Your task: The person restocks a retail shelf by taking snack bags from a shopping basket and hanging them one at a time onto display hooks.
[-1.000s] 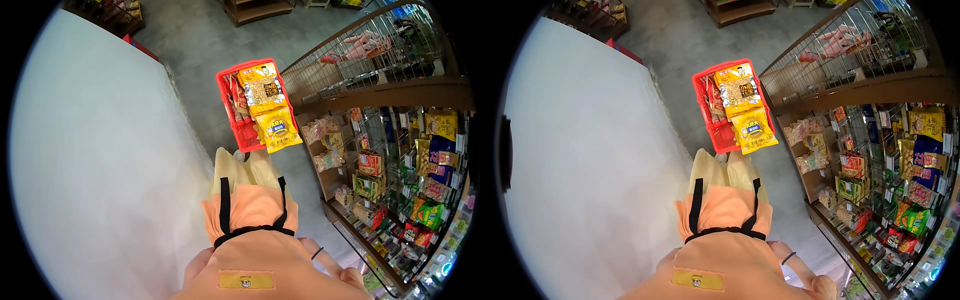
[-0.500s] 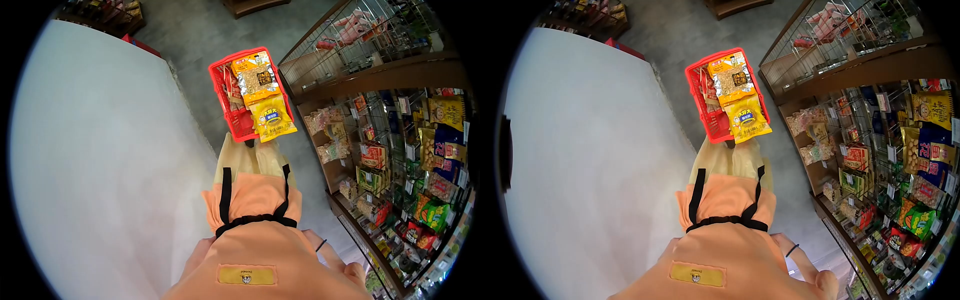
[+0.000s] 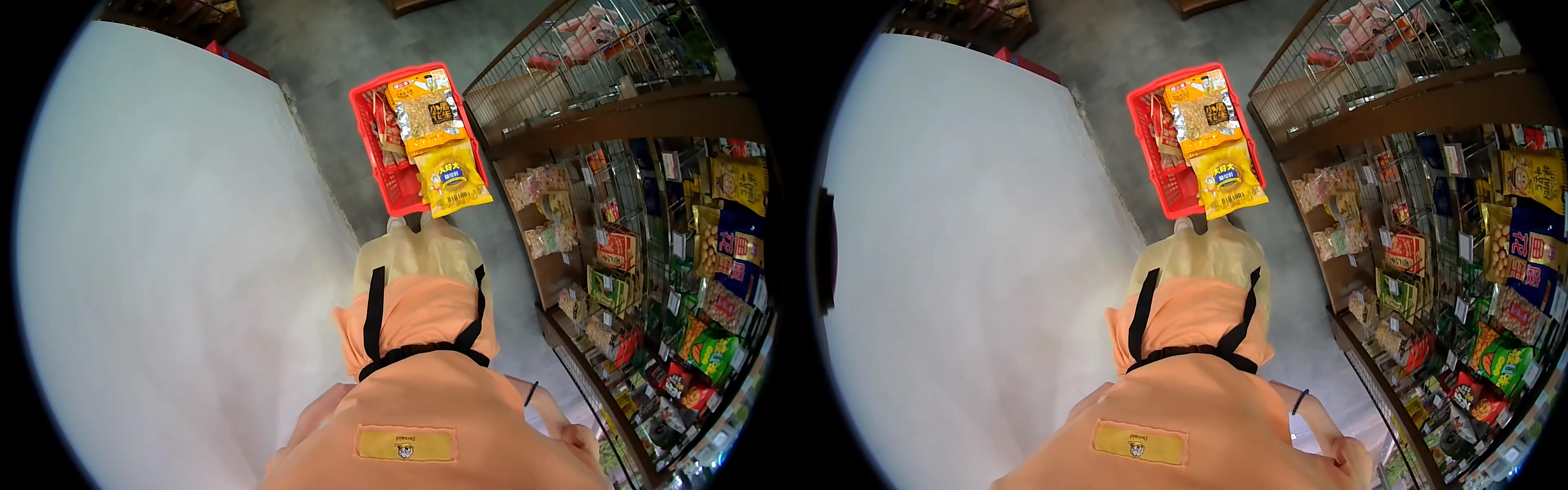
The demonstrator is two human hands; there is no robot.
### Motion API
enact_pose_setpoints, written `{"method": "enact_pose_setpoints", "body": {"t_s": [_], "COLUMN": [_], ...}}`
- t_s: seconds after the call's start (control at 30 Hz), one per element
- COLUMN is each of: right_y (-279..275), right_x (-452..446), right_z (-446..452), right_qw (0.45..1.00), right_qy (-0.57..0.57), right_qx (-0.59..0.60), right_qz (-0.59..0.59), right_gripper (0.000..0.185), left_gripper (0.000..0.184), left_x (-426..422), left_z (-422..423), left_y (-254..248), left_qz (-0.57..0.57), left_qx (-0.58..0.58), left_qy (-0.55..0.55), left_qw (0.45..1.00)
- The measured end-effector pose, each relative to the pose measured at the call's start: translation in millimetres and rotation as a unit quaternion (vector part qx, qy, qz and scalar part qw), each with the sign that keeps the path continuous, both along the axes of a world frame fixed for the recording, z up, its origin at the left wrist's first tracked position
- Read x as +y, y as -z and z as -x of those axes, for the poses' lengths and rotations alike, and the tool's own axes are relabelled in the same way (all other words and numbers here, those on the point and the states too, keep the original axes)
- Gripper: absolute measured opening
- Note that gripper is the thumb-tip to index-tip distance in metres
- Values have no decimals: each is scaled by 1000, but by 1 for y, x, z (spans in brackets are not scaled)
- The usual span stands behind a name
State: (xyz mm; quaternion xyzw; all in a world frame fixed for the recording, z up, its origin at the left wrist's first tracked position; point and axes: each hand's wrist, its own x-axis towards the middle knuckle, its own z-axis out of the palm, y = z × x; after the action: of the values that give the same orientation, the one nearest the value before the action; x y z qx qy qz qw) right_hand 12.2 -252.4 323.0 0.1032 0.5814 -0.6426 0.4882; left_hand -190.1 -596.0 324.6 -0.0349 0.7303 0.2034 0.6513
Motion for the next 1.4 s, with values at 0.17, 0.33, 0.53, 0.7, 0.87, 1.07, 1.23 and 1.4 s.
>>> {"method": "enact_pose_setpoints", "body": {"t_s": [0.17,0.33,0.53,0.7,0.87,1.07,1.23,1.4], "right_y": [12,68,164,240,239,241,271,279], "right_x": [-1,-9,35,53,17,-52,-79,-41], "right_z": [-1,-38,-68,28,186,273,304,394], "right_qw": [997,996,789,645,685,837,854,798], "right_qy": [-71,64,563,726,716,543,503,523], "right_qx": [-31,-19,-222,-233,-122,70,42,104], "right_qz": [-28,-62,-108,-59,-64,-29,-124,-282], "right_gripper": [22,20,24,33,28,18,16,22], "left_gripper": [30,30,31,31,32,31,31,36], "left_x": [-7,-10,5,64,151,223,243,276], "left_z": [4,20,59,117,168,198,279,361], "left_y": [-4,-4,28,93,185,257,283,302], "left_qz": [-4,-16,62,4,-150,-262,-232,-212], "left_qx": [-1,22,252,397,362,315,416,438], "left_qy": [28,113,312,215,124,-78,-52,-42], "left_qw": [1000,993,914,892,911,909,878,873]}}
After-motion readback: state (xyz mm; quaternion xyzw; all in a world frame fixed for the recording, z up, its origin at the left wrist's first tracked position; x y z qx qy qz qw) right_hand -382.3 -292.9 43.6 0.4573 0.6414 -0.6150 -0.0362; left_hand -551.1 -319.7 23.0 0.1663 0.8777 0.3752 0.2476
